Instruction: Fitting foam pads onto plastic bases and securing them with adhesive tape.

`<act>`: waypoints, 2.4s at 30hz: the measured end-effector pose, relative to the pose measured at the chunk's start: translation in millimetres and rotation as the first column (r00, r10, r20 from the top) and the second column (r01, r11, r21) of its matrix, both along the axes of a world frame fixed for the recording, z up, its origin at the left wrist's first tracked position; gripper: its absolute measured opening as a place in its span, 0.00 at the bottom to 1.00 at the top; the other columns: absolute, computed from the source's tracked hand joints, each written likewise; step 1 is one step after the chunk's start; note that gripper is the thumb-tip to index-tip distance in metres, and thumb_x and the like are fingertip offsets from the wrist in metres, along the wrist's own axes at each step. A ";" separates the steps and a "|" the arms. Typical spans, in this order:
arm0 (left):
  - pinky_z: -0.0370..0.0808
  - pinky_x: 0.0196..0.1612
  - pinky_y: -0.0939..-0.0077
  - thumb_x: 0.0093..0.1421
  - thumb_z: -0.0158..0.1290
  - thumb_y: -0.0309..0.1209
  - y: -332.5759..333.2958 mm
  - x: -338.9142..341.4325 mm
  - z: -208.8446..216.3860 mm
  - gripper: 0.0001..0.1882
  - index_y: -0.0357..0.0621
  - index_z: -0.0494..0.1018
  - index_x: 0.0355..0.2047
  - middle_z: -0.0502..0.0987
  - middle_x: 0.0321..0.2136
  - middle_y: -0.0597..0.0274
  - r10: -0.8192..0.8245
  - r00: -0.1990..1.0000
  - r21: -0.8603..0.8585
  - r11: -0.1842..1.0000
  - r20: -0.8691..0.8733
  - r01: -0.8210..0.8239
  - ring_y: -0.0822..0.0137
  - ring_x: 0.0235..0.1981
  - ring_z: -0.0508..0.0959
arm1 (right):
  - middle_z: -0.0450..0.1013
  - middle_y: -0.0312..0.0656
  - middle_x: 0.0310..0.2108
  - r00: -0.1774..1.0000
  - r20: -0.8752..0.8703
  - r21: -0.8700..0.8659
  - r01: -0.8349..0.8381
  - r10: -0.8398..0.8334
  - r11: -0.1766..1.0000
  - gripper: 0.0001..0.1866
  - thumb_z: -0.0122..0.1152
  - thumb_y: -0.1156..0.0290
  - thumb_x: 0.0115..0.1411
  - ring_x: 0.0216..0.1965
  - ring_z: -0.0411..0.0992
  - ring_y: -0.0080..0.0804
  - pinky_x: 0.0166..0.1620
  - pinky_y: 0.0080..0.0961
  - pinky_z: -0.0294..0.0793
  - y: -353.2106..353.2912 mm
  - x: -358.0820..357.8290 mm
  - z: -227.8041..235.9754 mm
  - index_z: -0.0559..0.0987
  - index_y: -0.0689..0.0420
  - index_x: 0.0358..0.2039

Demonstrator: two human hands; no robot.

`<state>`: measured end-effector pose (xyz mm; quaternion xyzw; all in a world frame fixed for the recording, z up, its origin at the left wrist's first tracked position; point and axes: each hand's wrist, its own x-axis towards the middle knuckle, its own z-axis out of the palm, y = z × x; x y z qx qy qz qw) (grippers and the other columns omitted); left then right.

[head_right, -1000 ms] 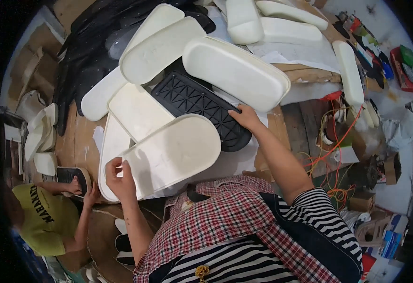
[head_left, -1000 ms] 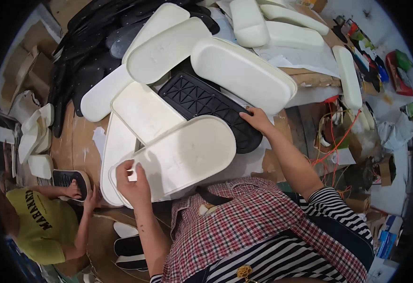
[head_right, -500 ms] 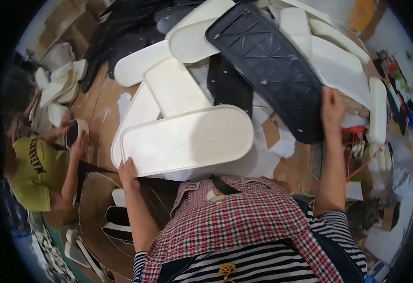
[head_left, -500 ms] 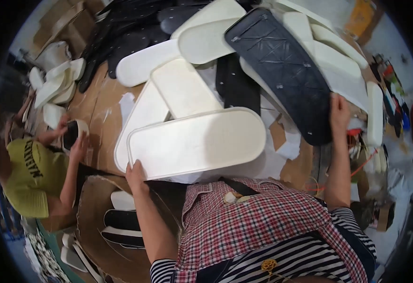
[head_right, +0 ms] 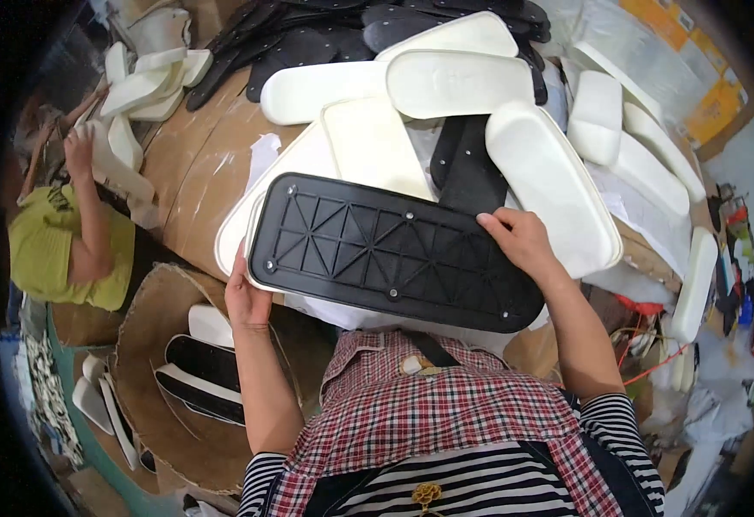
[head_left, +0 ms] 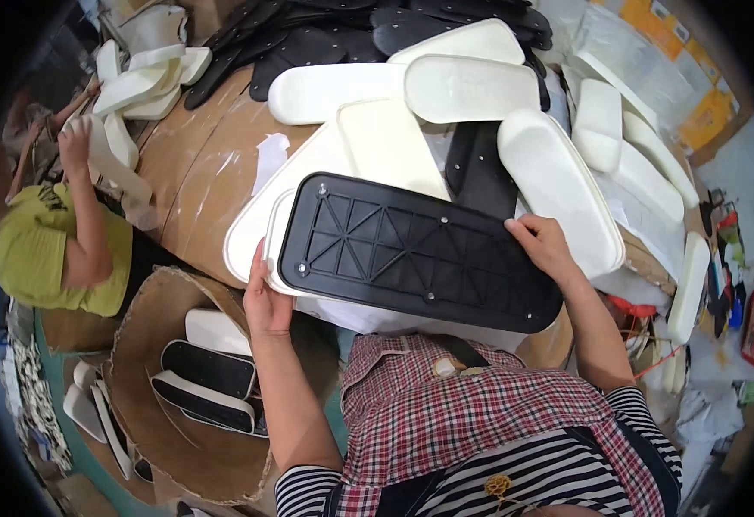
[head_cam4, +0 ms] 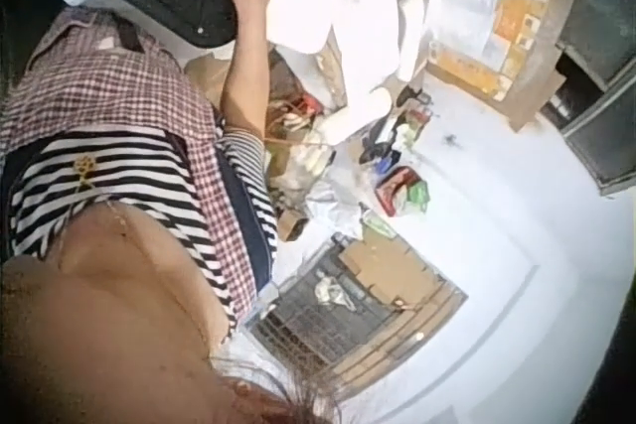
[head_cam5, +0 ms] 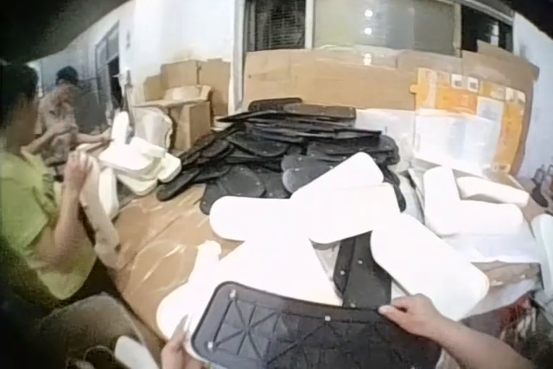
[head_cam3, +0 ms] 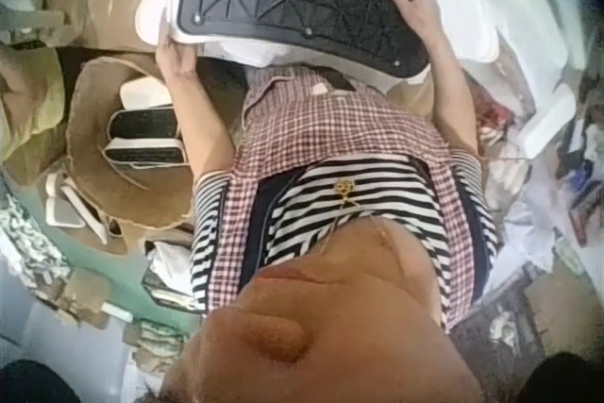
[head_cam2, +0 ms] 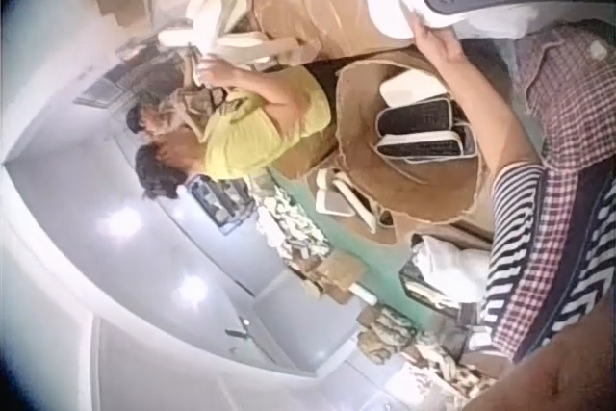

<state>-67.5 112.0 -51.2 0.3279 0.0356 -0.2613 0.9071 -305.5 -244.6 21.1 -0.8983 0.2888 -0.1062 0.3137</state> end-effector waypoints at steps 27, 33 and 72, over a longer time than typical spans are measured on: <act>0.69 0.52 0.72 0.65 0.41 0.34 -9.7 3.9 3.3 0.22 0.38 0.60 0.57 0.70 0.51 0.55 0.012 1.000 0.150 0.989 0.010 -0.013 0.65 0.50 0.72 | 0.71 0.52 0.21 0.972 -0.196 -0.076 -0.145 0.128 0.986 0.22 0.54 0.51 0.57 0.24 0.71 0.49 0.29 0.36 0.68 5.0 66.9 -10.8 0.77 0.60 0.24; 0.70 0.51 0.71 0.66 0.40 0.36 -13.7 4.9 6.4 0.22 0.36 0.62 0.56 0.70 0.50 0.54 0.065 0.998 0.292 0.954 -0.008 -0.060 0.64 0.49 0.72 | 0.72 0.51 0.20 0.982 -0.175 -0.114 -0.094 0.073 0.989 0.22 0.54 0.50 0.57 0.24 0.71 0.50 0.28 0.38 0.68 7.5 69.4 -20.3 0.77 0.58 0.22; 0.51 0.61 0.61 0.45 0.60 0.30 -163.6 -78.4 65.4 0.39 0.33 0.57 0.57 0.59 0.56 0.42 -0.724 0.073 0.650 0.564 0.686 -0.510 0.50 0.60 0.56 | 0.65 0.43 0.49 0.828 0.347 0.926 -0.228 -0.439 0.302 0.33 0.56 0.68 0.59 0.33 0.73 0.26 0.35 0.22 0.76 54.9 -94.0 -92.3 0.54 0.54 0.62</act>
